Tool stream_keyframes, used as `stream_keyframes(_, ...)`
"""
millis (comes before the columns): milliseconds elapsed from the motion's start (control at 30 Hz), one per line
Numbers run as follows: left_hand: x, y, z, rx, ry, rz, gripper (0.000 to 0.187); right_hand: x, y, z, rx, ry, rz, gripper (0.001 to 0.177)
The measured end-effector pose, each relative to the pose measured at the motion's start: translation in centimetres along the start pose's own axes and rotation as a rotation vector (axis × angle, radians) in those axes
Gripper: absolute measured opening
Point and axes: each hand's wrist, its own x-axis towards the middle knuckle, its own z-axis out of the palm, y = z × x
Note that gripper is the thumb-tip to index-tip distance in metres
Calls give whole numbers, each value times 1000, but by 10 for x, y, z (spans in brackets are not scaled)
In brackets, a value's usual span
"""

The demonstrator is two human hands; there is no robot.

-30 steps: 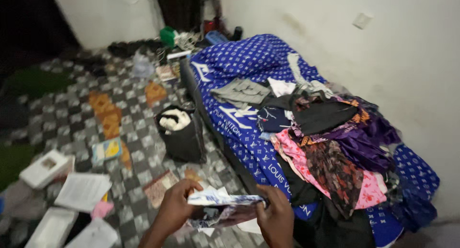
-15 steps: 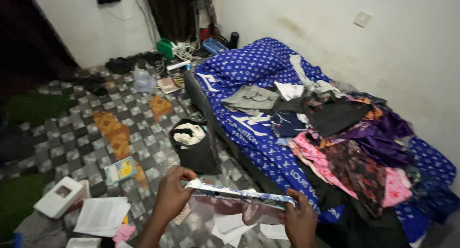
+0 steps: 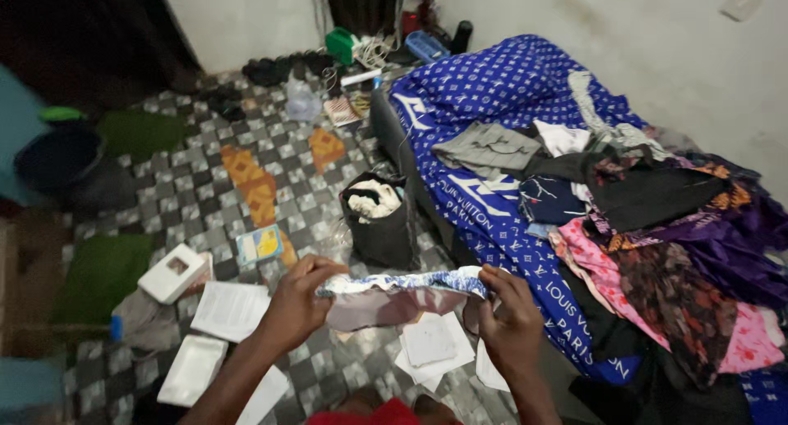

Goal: The person picks up various items of clothing from the floor, shakes them out, and places them into a black bag, while also handling several sheets of paper.

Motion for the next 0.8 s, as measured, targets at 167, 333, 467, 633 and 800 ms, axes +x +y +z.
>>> stream_keyframes(167,-6,0,1,89,-53,-63,26,3,33,-9,-104,-155,54,30)
stream_keyframes(333,-16,16,0,-190,-287,-378,32,1,83,-19,136,-276,205,20)
stream_keyframes(467,-19,38,53,-830,-53,-779,54,1,102,-2,653,-252,805,20)
stream_keyframes(633,-14,79,152,-1009,52,-733,53,-29,75,42,657,-326,739,32)
stream_keyframes(800,-11,98,175,-1016,188,-1017,69,-45,45,6,502,-703,-214,39)
